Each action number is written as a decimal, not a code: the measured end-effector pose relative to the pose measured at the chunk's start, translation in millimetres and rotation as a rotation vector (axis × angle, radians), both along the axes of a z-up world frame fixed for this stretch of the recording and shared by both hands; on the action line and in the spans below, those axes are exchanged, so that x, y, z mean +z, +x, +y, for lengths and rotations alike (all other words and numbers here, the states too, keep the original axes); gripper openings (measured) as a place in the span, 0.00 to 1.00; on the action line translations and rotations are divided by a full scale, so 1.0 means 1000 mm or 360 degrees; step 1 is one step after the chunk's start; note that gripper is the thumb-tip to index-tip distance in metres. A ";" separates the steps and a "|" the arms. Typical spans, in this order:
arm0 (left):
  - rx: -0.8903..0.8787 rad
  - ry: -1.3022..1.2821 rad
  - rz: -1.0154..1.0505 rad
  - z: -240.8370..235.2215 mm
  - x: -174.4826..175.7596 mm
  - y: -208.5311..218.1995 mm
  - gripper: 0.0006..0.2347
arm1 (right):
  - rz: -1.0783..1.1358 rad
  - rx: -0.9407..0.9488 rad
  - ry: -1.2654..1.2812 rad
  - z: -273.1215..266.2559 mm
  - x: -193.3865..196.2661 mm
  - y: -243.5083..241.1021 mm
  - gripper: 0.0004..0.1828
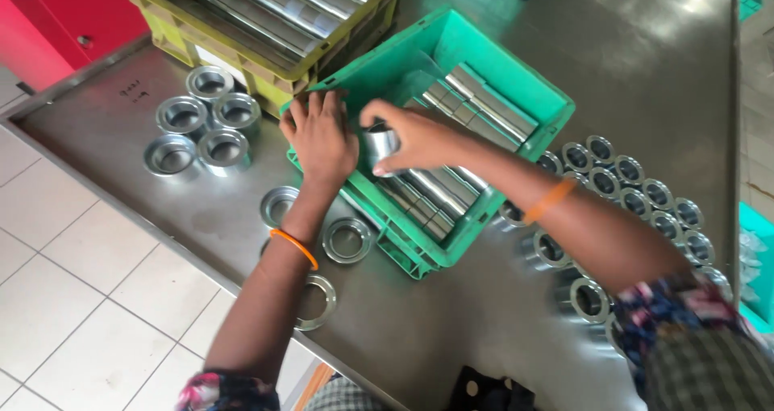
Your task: Inspect metal ring components and place them into a bin.
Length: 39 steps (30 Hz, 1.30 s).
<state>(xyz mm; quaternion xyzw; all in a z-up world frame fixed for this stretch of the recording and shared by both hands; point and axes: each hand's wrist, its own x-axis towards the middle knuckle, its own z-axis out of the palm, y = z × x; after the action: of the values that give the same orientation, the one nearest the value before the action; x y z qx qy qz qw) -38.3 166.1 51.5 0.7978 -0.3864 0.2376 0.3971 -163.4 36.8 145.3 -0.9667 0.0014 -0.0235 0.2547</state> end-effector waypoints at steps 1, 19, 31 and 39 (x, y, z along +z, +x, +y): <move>0.0005 0.0004 -0.0005 0.002 0.000 0.002 0.14 | -0.0005 0.0005 0.0004 0.000 -0.009 0.025 0.38; -0.0168 -0.0005 0.0044 -0.003 -0.022 0.017 0.16 | -0.0780 -0.1268 -0.0137 0.063 -0.059 -0.279 0.14; -0.1175 -0.0304 0.0127 0.087 0.020 -0.215 0.11 | -0.0026 -0.2175 -0.0604 0.072 -0.185 -0.388 0.25; -0.1809 -0.0206 0.1467 0.127 -0.047 -0.307 0.15 | -0.0447 -0.1549 0.1607 0.108 -0.145 -0.395 0.23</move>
<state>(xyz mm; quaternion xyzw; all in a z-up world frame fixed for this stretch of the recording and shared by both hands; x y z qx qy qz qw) -344.9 292.8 4.9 0.4682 -0.5194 -0.3423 0.6276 -558.3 144.5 -0.2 -0.6083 0.4105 -0.2553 0.6295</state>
